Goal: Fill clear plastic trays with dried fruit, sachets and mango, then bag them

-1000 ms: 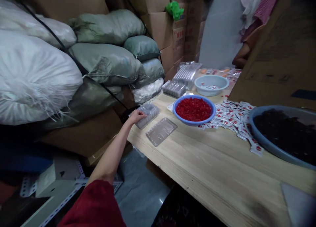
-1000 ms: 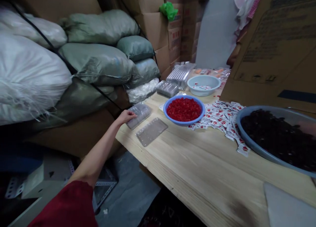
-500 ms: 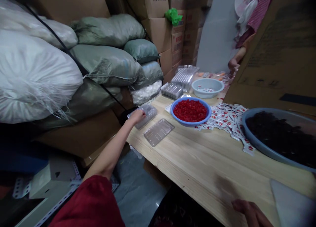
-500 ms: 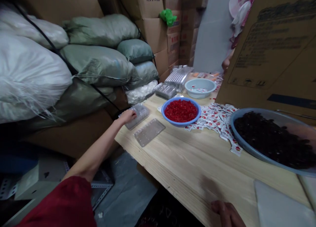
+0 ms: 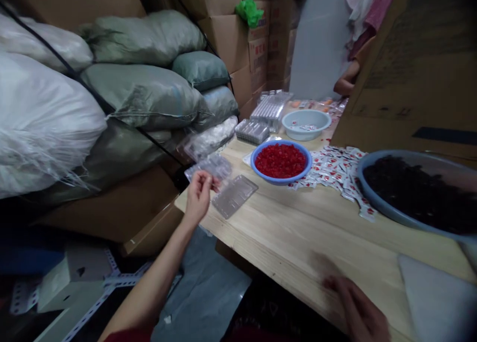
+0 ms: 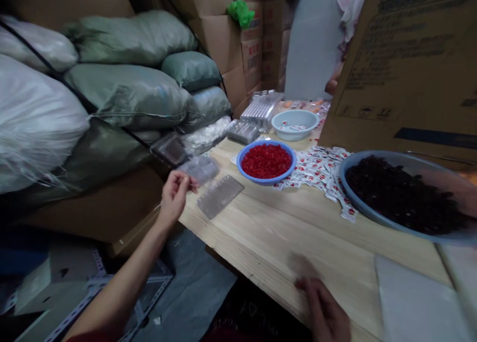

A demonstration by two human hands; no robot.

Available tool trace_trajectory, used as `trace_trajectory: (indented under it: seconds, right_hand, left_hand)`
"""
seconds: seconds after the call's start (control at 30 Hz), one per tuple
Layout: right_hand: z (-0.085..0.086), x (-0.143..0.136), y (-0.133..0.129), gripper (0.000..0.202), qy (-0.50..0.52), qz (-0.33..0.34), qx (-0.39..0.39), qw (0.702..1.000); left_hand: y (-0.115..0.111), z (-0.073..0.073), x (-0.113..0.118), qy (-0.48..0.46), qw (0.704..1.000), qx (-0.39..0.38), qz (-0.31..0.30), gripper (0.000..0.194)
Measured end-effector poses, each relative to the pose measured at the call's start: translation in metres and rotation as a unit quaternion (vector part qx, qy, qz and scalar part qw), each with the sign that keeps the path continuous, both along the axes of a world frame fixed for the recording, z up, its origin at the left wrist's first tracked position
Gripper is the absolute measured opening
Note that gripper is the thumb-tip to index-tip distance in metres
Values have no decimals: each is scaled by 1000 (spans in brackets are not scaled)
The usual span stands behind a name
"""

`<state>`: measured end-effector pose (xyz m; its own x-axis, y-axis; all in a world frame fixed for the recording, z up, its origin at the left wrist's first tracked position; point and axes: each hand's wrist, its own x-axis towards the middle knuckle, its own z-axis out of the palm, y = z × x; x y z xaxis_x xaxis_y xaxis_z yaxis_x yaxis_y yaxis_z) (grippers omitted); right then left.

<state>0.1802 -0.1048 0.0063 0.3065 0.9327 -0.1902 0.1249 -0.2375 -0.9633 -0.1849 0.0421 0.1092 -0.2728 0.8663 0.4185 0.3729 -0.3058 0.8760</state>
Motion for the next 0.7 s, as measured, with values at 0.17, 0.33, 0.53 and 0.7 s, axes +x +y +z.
trace_trajectory:
  seconds: [0.17, 0.33, 0.53, 0.7]
  right_hand:
    - [15, -33, 22, 66, 235, 42, -15, 971]
    - [-22, -1, 30, 74, 190, -85, 50, 977]
    - [-53, 49, 30, 72, 34, -82, 63, 994]
    - [-54, 62, 22, 66, -100, -48, 64, 992]
  left_hand:
    - [-86, -63, 139, -273, 906, -194, -259, 19]
    - [-122, -112, 179, -281, 823, -384, -310, 37]
    - [-39, -67, 124, 44, 834, -396, -382, 38]
    - [99, -22, 142, 302, 931, -124, -163, 20]
